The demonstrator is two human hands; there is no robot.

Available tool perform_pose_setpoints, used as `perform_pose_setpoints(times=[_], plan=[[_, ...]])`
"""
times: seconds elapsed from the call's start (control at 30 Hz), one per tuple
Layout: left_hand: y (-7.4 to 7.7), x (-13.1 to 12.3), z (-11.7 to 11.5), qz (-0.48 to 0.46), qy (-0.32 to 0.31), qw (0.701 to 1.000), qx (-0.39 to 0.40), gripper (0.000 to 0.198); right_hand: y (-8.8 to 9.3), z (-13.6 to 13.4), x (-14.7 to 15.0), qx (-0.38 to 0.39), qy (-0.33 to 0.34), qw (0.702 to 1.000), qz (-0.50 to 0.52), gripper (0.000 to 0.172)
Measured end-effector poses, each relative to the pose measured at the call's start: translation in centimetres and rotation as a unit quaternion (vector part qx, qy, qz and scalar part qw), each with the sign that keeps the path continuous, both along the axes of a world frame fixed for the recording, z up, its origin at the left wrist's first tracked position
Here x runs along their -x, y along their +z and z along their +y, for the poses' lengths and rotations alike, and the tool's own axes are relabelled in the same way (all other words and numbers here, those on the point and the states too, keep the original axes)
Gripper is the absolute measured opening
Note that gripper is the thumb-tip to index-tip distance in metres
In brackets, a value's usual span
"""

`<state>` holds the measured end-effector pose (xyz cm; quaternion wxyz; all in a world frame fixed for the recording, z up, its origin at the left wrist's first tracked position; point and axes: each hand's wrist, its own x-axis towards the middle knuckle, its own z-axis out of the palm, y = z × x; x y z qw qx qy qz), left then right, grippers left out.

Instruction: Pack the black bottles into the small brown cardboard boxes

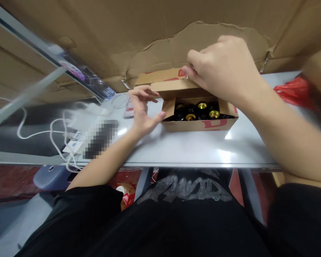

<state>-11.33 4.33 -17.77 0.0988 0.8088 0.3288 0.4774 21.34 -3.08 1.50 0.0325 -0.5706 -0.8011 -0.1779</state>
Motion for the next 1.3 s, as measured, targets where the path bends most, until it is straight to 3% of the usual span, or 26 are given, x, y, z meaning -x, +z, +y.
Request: perform_pose_setpoints(times=[0.1, 0.2, 0.4, 0.57, 0.67, 0.8, 0.97, 1.07, 1.17, 1.3], plan=[[2.5, 0.0, -2.1, 0.084, 0.026, 0.996, -0.014, 0.089, -0.3, 1.2, -0.6, -0.01, 0.005, 1.0, 0.021, 0.093], [4.1, -0.4, -3.4, 0.143, -0.002, 0.989, -0.031, 0.076, -1.3, 3.1, -1.8, -0.008, 0.033, 0.999, 0.039, 0.098], [4.1, -0.8, -3.3, 0.188, -0.045, 0.981, 0.006, 0.072, -4.3, 6.1, -4.1, 0.033, 0.114, 0.993, 0.002, 0.069], [3.6, -0.1, -2.2, 0.192, -0.076, 0.978, 0.016, 0.068, -5.9, 7.0, -4.7, 0.075, 0.124, 0.989, -0.031, 0.054], [3.4, -0.1, -2.3, 0.197, -0.087, 0.976, 0.014, 0.073, -5.5, 6.7, -4.5, 0.075, 0.117, 0.989, -0.042, 0.051], [3.4, -0.5, -2.7, 0.162, -0.047, 0.986, -0.008, 0.071, -4.0, 6.0, -4.1, 0.109, 0.132, 0.985, -0.001, 0.047], [3.9, 0.7, -1.6, 0.059, -0.016, 0.997, -0.041, 0.045, -3.6, 5.7, -4.3, 0.206, 0.157, 0.962, 0.081, 0.044], [4.7, 1.7, -1.2, 0.069, 0.002, 0.997, -0.033, 0.026, -3.9, 5.4, -4.6, 0.233, 0.155, 0.955, 0.094, 0.052], [5.7, 2.1, -1.5, 0.09, 0.013, 0.996, 0.003, 0.012, -3.3, 4.7, -4.7, 0.264, 0.123, 0.952, 0.095, 0.053], [6.6, 1.9, -2.3, 0.116, 0.009, 0.993, 0.014, 0.015, -0.8, 3.0, -4.2, 0.268, 0.033, 0.96, 0.071, 0.06]])
